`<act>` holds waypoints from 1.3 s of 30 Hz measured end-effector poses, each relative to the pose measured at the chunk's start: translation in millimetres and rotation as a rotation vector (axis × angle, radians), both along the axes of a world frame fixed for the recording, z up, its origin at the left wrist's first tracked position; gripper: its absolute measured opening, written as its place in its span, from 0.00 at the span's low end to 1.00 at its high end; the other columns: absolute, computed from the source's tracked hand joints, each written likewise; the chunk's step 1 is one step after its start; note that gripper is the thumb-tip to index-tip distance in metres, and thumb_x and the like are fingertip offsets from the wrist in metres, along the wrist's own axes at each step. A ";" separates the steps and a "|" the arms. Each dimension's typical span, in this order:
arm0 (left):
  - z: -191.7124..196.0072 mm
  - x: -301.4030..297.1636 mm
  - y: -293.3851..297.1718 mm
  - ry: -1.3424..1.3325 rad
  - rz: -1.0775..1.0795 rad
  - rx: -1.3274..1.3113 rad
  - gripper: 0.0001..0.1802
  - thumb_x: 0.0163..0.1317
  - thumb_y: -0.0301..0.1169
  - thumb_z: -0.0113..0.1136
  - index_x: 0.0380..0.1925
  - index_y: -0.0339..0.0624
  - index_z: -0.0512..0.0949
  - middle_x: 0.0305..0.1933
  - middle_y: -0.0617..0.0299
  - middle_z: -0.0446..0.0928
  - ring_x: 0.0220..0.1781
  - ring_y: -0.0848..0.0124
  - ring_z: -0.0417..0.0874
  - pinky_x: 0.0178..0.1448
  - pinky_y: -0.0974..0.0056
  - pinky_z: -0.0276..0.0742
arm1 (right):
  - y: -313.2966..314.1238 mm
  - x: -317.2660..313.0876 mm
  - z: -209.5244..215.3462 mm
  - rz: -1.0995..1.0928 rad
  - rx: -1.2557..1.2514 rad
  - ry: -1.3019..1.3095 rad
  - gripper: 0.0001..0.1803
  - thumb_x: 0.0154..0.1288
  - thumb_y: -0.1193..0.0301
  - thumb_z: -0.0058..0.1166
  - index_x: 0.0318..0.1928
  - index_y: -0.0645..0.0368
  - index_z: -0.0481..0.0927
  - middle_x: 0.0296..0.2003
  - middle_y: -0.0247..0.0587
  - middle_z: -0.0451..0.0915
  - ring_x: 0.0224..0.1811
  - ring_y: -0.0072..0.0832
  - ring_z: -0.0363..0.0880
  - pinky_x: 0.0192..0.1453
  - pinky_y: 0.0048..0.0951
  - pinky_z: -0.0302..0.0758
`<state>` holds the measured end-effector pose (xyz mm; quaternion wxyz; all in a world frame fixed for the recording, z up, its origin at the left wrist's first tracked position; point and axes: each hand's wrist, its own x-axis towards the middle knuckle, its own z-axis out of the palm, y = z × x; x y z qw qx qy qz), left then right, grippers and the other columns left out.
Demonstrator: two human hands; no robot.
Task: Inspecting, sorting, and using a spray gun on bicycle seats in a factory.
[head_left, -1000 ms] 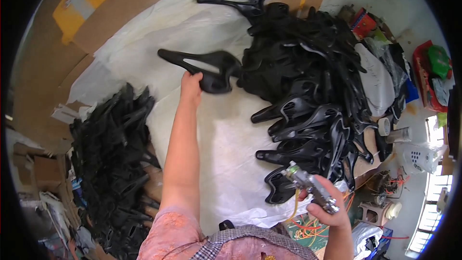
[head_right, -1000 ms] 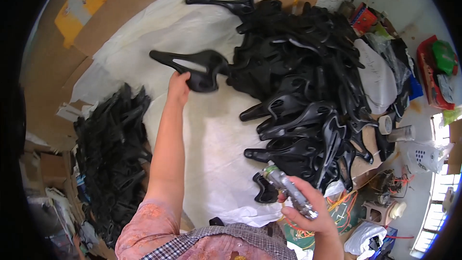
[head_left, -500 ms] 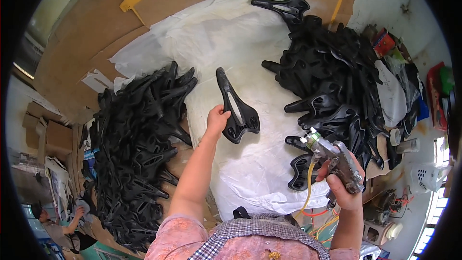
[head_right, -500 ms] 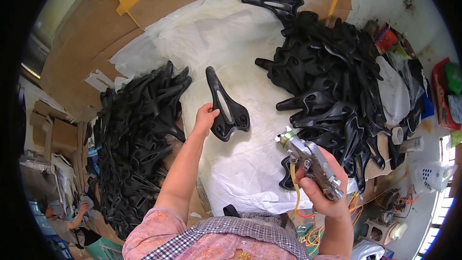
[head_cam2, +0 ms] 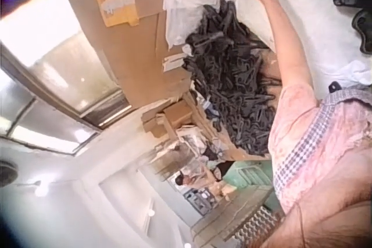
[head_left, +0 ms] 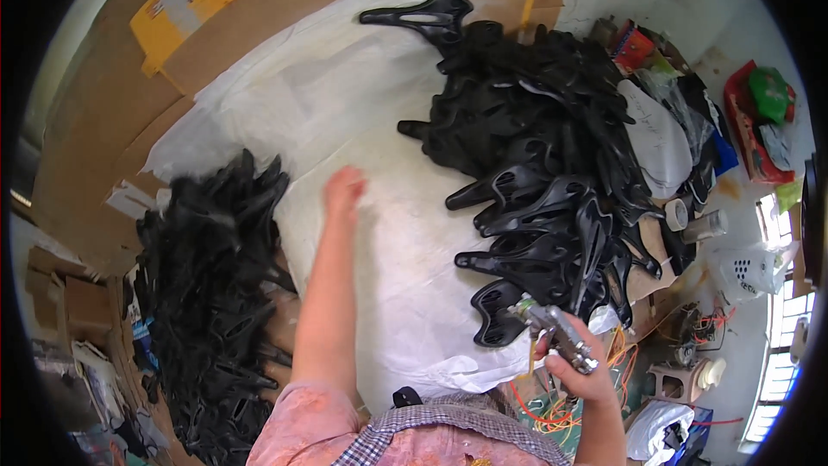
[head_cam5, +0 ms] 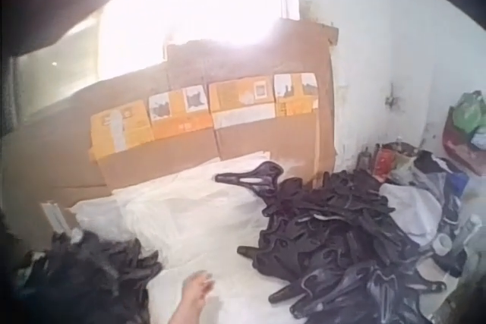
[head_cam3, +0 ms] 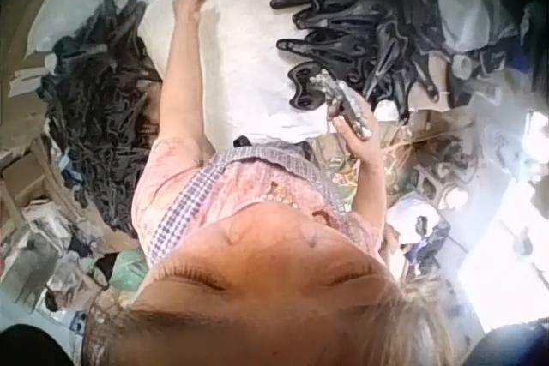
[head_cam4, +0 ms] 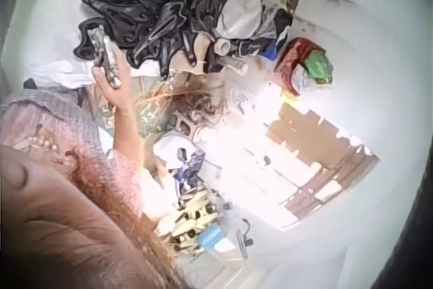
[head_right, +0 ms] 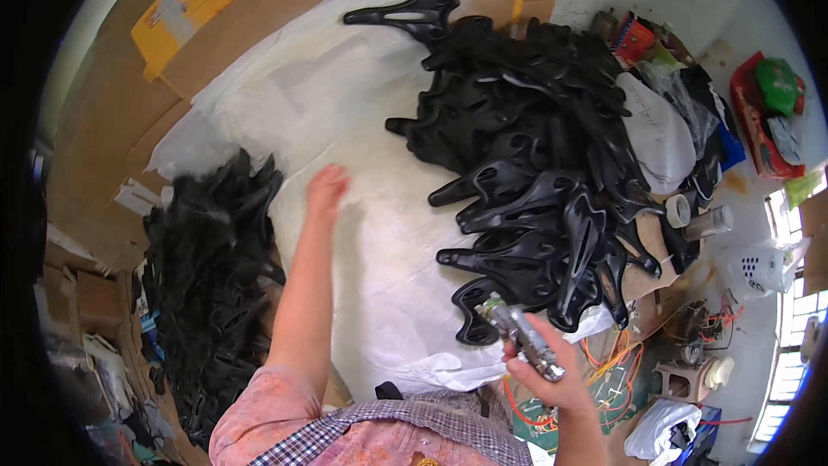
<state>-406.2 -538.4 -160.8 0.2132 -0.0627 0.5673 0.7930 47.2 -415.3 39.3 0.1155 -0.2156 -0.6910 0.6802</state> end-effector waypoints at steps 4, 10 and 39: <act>1.5 34.1 143.9 -0.123 -0.217 -0.127 0.21 0.54 0.26 0.62 0.49 0.41 0.72 0.36 0.65 0.75 0.27 0.74 0.73 0.28 0.68 0.68 | 0.0 2.8 3.3 0.023 0.039 -0.072 0.32 0.54 0.74 0.62 0.60 0.63 0.66 0.38 0.40 0.79 0.40 0.23 0.78 0.47 0.25 0.75; 26.1 24.7 146.1 0.140 -0.272 0.046 0.06 0.57 0.26 0.60 0.33 0.41 0.73 0.30 0.64 0.75 0.28 0.72 0.77 0.32 0.67 0.78 | 9.3 0.9 16.0 0.024 0.124 -0.014 0.33 0.54 0.70 0.63 0.60 0.63 0.66 0.38 0.39 0.79 0.39 0.23 0.79 0.44 0.24 0.75; 14.0 72.0 -38.8 0.083 -0.097 0.068 0.15 0.62 0.35 0.56 0.47 0.43 0.72 0.46 0.58 0.77 0.45 0.65 0.78 0.50 0.58 0.75 | -24.4 48.0 14.6 -0.054 0.005 0.025 0.32 0.55 0.71 0.63 0.59 0.65 0.66 0.38 0.38 0.78 0.40 0.22 0.77 0.47 0.24 0.74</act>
